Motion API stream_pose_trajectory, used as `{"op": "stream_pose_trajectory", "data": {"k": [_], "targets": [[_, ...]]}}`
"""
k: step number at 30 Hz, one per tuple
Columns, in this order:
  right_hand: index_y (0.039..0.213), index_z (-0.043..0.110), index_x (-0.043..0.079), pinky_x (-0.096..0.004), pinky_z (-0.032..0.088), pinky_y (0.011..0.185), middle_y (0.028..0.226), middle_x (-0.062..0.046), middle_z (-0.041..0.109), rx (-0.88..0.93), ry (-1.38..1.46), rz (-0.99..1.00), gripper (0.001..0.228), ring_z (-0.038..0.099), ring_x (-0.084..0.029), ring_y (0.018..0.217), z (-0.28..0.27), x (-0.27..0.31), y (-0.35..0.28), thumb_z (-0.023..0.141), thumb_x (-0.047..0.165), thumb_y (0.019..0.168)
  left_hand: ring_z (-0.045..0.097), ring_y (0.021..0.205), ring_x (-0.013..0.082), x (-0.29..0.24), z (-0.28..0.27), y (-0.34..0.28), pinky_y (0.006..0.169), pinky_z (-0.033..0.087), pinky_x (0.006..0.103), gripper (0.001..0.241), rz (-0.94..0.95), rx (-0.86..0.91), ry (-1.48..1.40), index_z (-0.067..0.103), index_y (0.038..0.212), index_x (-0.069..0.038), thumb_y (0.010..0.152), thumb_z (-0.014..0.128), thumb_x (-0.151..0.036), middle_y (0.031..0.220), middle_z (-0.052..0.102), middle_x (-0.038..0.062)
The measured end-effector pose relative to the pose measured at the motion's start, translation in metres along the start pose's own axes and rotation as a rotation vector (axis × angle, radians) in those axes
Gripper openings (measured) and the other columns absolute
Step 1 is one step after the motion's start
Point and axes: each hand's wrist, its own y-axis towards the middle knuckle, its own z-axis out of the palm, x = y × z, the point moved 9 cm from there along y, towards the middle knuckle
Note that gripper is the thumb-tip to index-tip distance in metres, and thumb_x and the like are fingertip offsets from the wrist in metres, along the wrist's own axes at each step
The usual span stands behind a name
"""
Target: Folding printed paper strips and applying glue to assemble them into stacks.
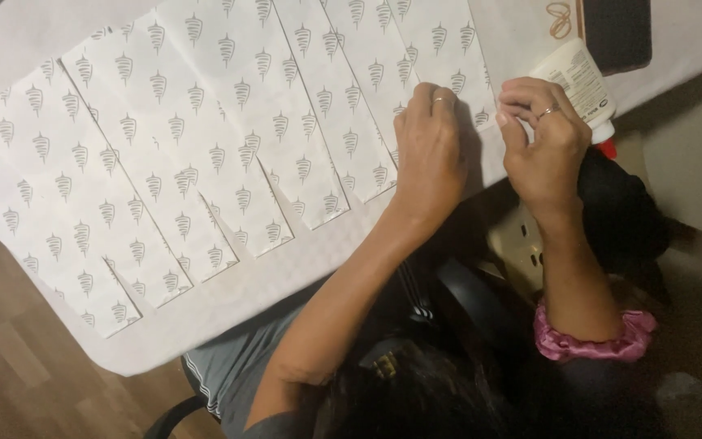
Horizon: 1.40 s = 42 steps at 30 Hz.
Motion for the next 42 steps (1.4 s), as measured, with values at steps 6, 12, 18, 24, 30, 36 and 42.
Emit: {"op": "stream_pose_trajectory", "data": {"k": [6,12,18,24,30,36,42], "targets": [[0.113,0.063,-0.015,-0.041,0.063,0.088,0.119,-0.029,0.062,-0.003,-0.033,-0.035,0.034,0.063,-0.034,0.100,0.005,-0.002,-0.002,0.091,-0.012,0.094,0.046,0.080,0.0376,-0.009,-0.004,-0.004,0.070,0.036,0.0453,0.013,0.079,-0.032,0.029,0.045,0.092,0.001,0.084,0.048,0.010,0.099,0.045,0.019],[0.106,0.073,-0.013,-0.042,0.056,0.092,0.112,-0.026,0.073,0.007,-0.138,-0.134,0.008,0.070,-0.037,0.104,-0.001,-0.003,-0.001,0.067,-0.019,0.104,0.055,0.105,0.0403,-0.024,-0.021,-0.023,0.089,0.046,0.0501,0.020,0.210,-0.019,-0.113,0.045,0.116,0.005,0.099,0.056,0.007,0.122,0.051,0.027],[0.109,0.077,0.003,-0.041,0.057,0.099,0.123,-0.014,0.072,0.219,0.034,-0.148,0.018,0.071,-0.033,0.112,0.021,0.018,-0.007,0.084,0.009,0.093,0.061,0.111,0.0301,-0.007,-0.078,-0.052,0.095,0.045,0.0423,0.029,0.303,-0.070,0.142,0.063,0.108,-0.003,0.084,0.077,0.004,0.115,0.063,0.015],[0.102,0.074,-0.003,-0.049,0.054,0.102,0.116,-0.024,0.073,0.332,0.160,-0.172,0.006,0.072,-0.038,0.110,0.037,0.041,0.002,0.075,-0.001,0.096,0.061,0.110,0.0247,0.008,-0.067,-0.056,0.099,0.046,0.0500,0.033,0.337,-0.027,0.217,0.067,0.102,-0.006,0.077,0.082,0.006,0.111,0.062,0.009],[0.100,0.073,-0.007,-0.051,0.056,0.098,0.113,-0.025,0.073,0.296,0.193,-0.242,0.007,0.072,-0.040,0.105,0.037,0.042,0.003,0.076,-0.004,0.094,0.065,0.102,0.0269,0.001,-0.071,-0.055,0.096,0.047,0.0494,0.024,0.384,-0.028,0.226,0.070,0.098,-0.003,0.078,0.078,0.010,0.101,0.062,0.013],[0.101,0.074,-0.009,-0.053,0.057,0.096,0.114,-0.027,0.072,0.248,0.213,-0.296,0.006,0.072,-0.043,0.105,0.037,0.044,0.001,0.073,-0.009,0.096,0.064,0.101,0.0256,0.001,-0.067,-0.062,0.099,0.047,0.0517,0.011,0.417,-0.038,0.252,0.073,0.088,0.000,0.081,0.077,0.008,0.102,0.062,0.014],[0.097,0.073,-0.010,-0.051,0.057,0.095,0.115,-0.026,0.073,0.228,0.181,-0.330,0.003,0.073,-0.039,0.103,0.044,0.026,-0.010,0.071,-0.008,0.098,0.060,0.088,0.0215,-0.003,-0.068,-0.056,0.093,0.041,0.0459,0.011,0.340,-0.049,0.302,0.073,0.086,0.000,0.085,0.065,0.008,0.103,0.056,0.011]]}}
